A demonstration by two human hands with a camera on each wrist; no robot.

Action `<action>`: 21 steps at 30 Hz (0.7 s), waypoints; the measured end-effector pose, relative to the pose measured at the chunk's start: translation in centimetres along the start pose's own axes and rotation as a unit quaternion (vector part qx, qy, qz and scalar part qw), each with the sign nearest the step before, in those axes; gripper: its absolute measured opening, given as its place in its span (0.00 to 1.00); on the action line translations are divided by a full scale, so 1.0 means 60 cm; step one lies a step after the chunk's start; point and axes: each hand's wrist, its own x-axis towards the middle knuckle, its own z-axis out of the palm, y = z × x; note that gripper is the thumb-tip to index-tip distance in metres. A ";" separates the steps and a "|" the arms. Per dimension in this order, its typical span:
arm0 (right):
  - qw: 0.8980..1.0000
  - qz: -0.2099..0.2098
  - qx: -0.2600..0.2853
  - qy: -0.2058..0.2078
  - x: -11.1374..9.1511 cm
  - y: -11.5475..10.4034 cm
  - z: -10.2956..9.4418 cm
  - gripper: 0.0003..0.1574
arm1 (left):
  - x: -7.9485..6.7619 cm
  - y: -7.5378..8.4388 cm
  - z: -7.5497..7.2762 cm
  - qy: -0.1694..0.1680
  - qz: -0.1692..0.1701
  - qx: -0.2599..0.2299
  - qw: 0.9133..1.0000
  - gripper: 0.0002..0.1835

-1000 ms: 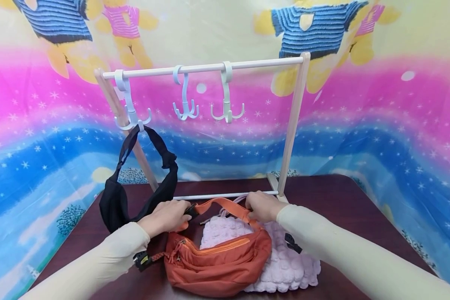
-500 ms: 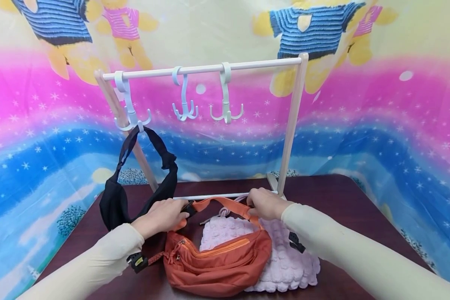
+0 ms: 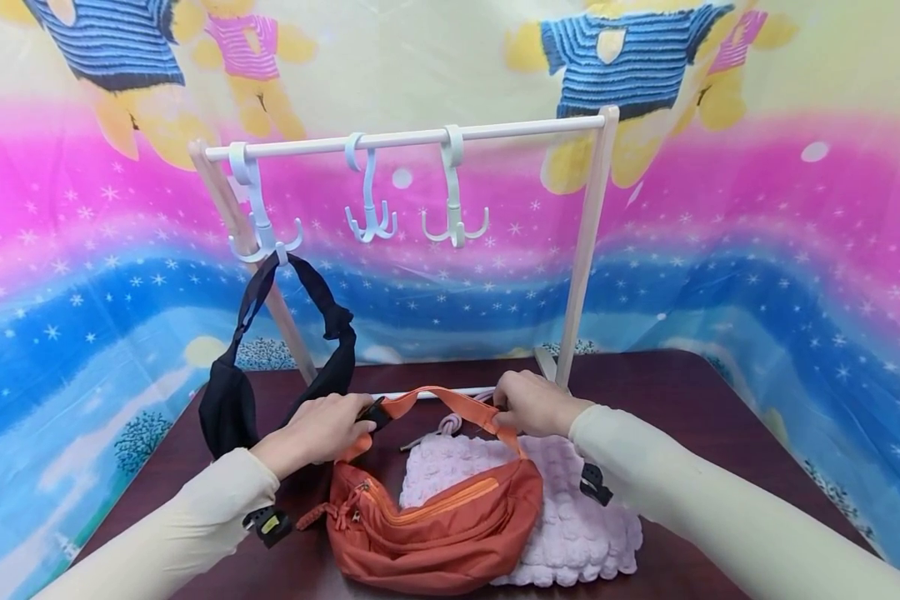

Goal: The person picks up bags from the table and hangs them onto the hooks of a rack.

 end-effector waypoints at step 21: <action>0.999 0.026 -0.032 -0.003 -0.009 -0.019 -0.016 0.05 | -0.021 0.003 -0.024 0.013 0.003 -0.006 1.000 0.11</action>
